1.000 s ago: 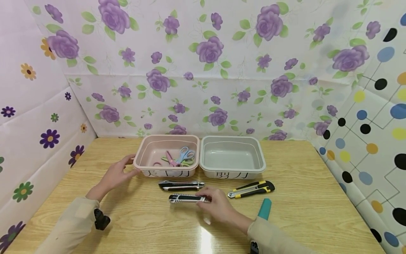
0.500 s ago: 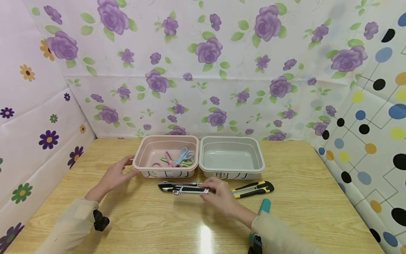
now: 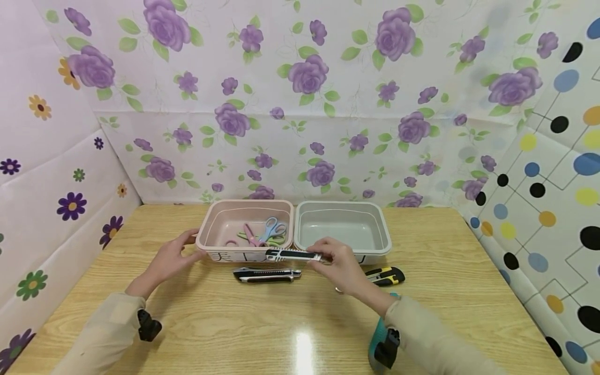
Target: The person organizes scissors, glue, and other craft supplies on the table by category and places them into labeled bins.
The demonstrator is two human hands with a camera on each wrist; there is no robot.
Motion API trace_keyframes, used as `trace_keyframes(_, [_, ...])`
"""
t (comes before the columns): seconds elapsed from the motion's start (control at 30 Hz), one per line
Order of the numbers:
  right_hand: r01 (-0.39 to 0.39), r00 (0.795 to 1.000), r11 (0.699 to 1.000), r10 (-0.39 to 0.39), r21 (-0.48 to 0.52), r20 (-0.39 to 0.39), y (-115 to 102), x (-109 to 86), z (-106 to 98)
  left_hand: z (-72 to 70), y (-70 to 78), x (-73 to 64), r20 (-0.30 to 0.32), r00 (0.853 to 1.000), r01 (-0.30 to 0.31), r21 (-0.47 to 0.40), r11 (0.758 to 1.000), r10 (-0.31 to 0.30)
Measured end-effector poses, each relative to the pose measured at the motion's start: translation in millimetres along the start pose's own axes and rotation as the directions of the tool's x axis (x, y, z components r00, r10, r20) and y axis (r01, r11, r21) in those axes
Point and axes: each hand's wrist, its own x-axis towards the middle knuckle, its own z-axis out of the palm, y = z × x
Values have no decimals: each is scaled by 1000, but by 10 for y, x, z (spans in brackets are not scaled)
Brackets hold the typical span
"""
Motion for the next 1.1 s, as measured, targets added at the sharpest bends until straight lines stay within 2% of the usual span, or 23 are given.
trace_keyframes(0.17, [40,999,999,-40,5,-23,9,66,-167,-3,7,3,-2,1000,0,-7,1000,0])
trace_keyframes(0.23, [40,999,999,-40,-7,-29,-83,91,-235,-3,6,2,-2,1000,-1,-11,1000,1])
trace_keyframes(0.3, [49,998,999,-49,-15,-34,-87,107,-282,-1,5,0,-2,1000,-1,-13,1000,1])
trace_keyframes(0.63, [54,993,997,-60,-58,-103,46,162,-462,-12,11,-11,5,1000,7,-25,1000,-7])
trace_keyframes(0.8, [53,992,996,-60,-65,-108,236,204,-576,-11,15,-12,5,1000,7,-15,1000,-7])
trace_keyframes(0.97, [12,994,996,-22,-92,-111,527,223,-674,-16,19,-14,5,1000,2,-15,1000,-2])
trace_keyframes(1.1, [-24,993,995,12,-101,-115,627,229,-734,-21,26,-13,4,1000,-1,-17,1000,1])
